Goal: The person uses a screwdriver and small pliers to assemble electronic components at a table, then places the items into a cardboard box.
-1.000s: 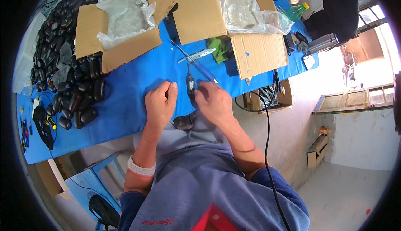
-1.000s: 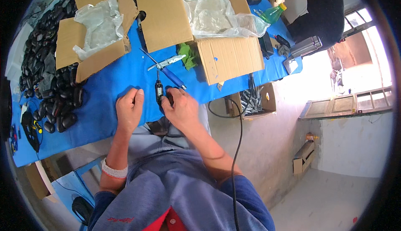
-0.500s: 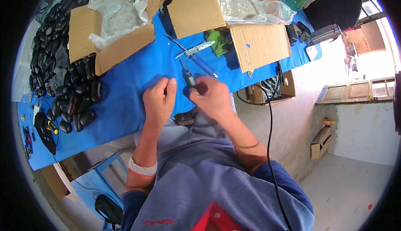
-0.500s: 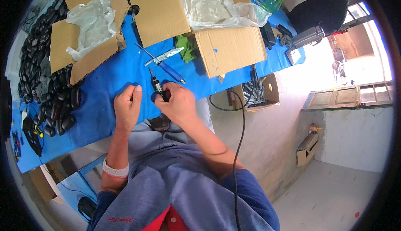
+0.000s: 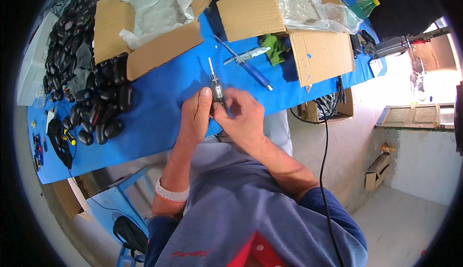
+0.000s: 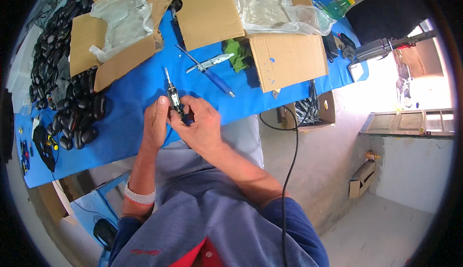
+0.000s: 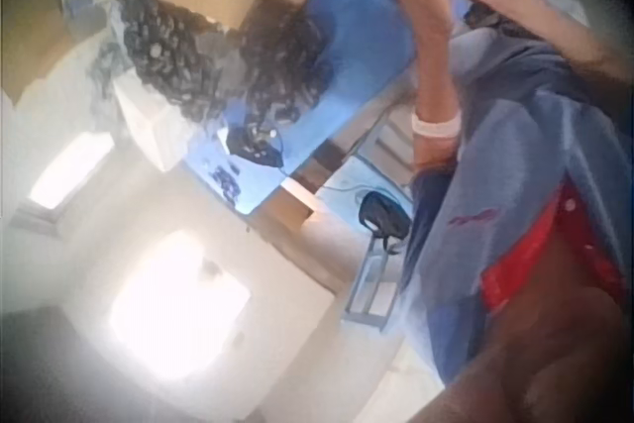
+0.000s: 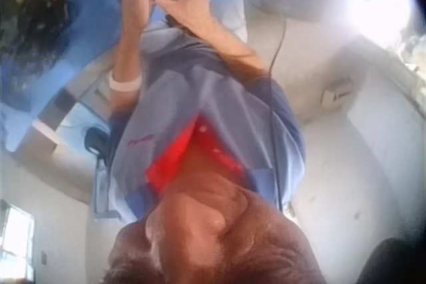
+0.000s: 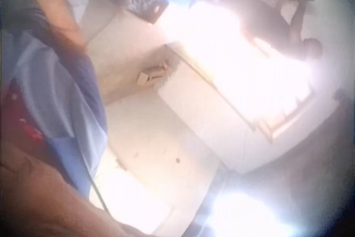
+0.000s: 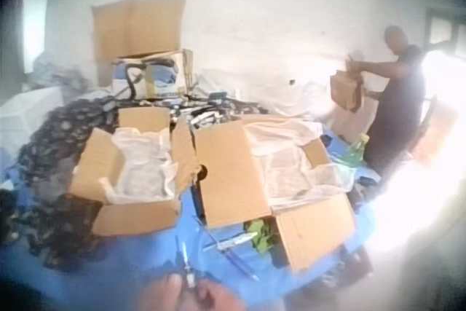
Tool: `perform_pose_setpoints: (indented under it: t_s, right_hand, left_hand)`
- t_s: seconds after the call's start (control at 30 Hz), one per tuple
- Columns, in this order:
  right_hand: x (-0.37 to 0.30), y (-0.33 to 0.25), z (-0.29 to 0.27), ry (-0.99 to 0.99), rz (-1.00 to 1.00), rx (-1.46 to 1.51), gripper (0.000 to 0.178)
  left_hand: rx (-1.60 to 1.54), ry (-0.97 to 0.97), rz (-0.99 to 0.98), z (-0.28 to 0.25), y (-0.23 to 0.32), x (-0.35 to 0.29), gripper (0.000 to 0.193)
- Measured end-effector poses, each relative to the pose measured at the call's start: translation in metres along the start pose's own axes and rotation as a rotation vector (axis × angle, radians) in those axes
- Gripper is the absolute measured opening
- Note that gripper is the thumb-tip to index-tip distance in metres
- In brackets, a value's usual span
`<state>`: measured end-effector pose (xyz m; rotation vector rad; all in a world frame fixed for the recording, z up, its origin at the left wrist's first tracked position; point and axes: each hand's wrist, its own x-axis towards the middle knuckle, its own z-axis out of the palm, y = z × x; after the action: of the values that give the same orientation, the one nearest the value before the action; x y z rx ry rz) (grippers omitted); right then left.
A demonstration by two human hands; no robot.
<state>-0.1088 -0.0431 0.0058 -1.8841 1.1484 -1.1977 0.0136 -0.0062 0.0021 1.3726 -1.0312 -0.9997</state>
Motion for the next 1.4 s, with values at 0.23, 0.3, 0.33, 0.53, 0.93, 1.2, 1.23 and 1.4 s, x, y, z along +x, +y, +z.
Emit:
perform_pose_setpoints:
  t_s: [0.23,0.3,0.33,0.53,0.93,1.2,1.23,1.4]
  right_hand:
    - [-0.003,-0.006,0.016,-0.002,-0.056,0.085,0.028]
    - [-0.005,-0.004,0.016,-0.028,-0.058,0.118,0.027]
    - [-0.005,-0.005,0.015,-0.047,-0.024,0.158,0.025]
    - [-0.013,-0.013,0.01,-0.135,0.342,0.519,0.017]
    - [-0.011,-0.013,0.013,-0.152,0.159,0.298,0.022]
    - [0.013,0.005,-0.023,0.066,-0.006,-0.07,0.016]
    - [0.021,0.012,-0.031,0.093,-0.039,-0.138,0.017]
    - [0.036,0.045,-0.051,0.051,-0.157,-0.495,0.026]
  left_hand:
    - [-0.182,-0.012,-0.002,-0.01,-0.006,0.007,0.038]
    - [-0.176,-0.006,0.012,-0.011,-0.006,0.006,0.037]
    - [-0.145,-0.006,0.024,-0.013,-0.008,0.006,0.037]
    - [-0.101,0.041,-0.004,-0.007,0.0,0.001,0.035]
    - [-0.183,0.094,0.06,-0.005,-0.006,0.006,0.037]
    - [-0.336,0.071,-0.016,-0.014,-0.009,0.004,0.039]
    - [-0.328,0.065,-0.031,-0.015,-0.004,0.004,0.039]
    - [-0.145,0.051,-0.081,-0.007,-0.002,0.005,0.037]
